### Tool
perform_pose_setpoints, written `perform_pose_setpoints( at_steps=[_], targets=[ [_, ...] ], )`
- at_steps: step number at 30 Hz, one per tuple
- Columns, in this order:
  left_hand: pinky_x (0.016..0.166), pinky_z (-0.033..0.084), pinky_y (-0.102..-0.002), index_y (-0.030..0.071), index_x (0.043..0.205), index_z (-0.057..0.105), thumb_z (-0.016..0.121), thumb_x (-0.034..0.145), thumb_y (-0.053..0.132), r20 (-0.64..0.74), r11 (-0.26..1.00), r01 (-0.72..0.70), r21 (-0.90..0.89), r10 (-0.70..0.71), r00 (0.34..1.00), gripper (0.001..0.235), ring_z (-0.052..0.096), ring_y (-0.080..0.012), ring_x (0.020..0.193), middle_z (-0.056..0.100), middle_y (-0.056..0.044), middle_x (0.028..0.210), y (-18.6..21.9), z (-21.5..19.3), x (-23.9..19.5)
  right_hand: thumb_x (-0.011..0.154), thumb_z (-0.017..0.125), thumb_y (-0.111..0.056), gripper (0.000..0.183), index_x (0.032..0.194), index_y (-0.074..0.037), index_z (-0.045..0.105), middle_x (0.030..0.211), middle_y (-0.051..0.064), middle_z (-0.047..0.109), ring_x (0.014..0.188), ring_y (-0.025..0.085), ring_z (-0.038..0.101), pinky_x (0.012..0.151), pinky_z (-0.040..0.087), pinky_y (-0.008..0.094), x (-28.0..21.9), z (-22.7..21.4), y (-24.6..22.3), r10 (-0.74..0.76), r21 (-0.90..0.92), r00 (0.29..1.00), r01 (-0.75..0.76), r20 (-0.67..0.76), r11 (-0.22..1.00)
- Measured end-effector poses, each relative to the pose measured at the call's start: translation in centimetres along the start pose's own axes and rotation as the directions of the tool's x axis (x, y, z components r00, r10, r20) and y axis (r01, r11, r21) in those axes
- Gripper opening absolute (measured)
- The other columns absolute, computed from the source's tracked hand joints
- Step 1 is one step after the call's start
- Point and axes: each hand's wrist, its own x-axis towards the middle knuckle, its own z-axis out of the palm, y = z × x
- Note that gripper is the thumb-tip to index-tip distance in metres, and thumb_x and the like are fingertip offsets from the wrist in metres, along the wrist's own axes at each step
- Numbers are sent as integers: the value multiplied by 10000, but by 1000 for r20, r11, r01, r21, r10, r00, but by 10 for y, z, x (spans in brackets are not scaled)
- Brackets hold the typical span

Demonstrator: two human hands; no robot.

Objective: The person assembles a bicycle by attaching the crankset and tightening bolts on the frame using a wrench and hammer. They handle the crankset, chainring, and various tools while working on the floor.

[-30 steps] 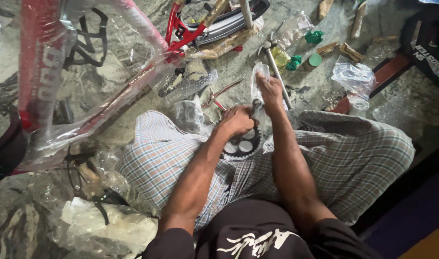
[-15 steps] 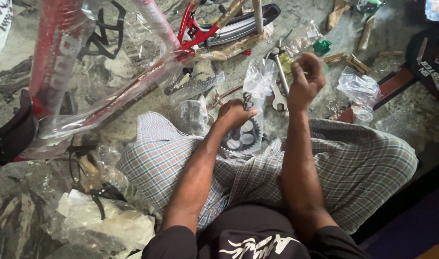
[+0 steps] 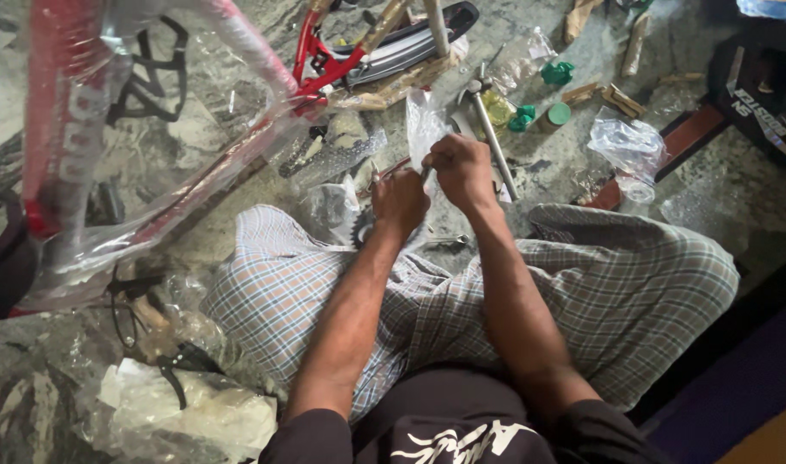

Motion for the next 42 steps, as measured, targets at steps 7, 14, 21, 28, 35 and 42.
perform_pose_setpoints(
  at_steps=[7, 14, 21, 28, 35, 42],
  targets=[
    [715, 569, -500, 98, 879, 782, 614, 817, 103, -200, 986, -147, -82, 128, 971, 179, 742, -381, 789, 757, -176, 845, -21, 32, 2, 847, 731, 23, 216, 1054, -37, 754, 1004, 151, 732, 897, 278, 712, 779, 579, 371, -3, 2, -20, -97, -77, 986, 107, 134, 991],
    [784, 527, -573, 63, 851, 756, 658, 849, 177, -159, 993, -103, -60, 92, 983, 150, 722, -414, 831, 746, -208, 877, -7, 36, 0, 878, 595, 76, 308, 1114, -67, 729, 1085, 32, 744, 978, 143, 722, 867, 615, 282, 7, -6, -13, 172, 596, 966, -255, 193, 762],
    [786, 548, -531, 45, 875, 753, 666, 836, 211, 9, 991, -39, -124, 40, 999, 192, 718, -409, 903, 740, -227, 915, 5, -2, 1, 956, 746, -90, 53, 995, -58, 761, 893, 74, 702, 761, 136, 610, 661, 474, 281, 12, -48, 16, 281, 190, 951, -302, 127, 934],
    [755, 570, -516, 67, 851, 746, 597, 834, 102, 39, 992, -110, -60, 112, 993, 155, 739, -368, 854, 747, -198, 887, 9, -1, -1, 853, 719, -60, 51, 894, -72, 746, 874, 112, 671, 828, 317, 671, 715, 535, 425, -5, -2, -9, -100, -211, 987, 126, 129, 969],
    [775, 570, -524, 38, 871, 735, 596, 876, 103, -111, 987, -144, -69, 136, 984, 153, 723, -396, 875, 744, -206, 886, -3, -9, -3, 817, 709, 26, 133, 901, -73, 735, 849, 102, 662, 780, 313, 686, 682, 537, 401, -5, 2, -32, -230, 7, 973, 230, 15, 973],
    [906, 539, -509, 48, 921, 772, 637, 873, 193, 24, 982, 77, -173, -74, 997, 204, 715, -405, 981, 733, -225, 1012, -6, -6, 6, 826, 620, 88, 176, 932, -24, 705, 889, 111, 723, 815, 227, 721, 703, 585, 367, 5, -10, -53, -193, 554, 961, 274, -200, 786]
  ],
)
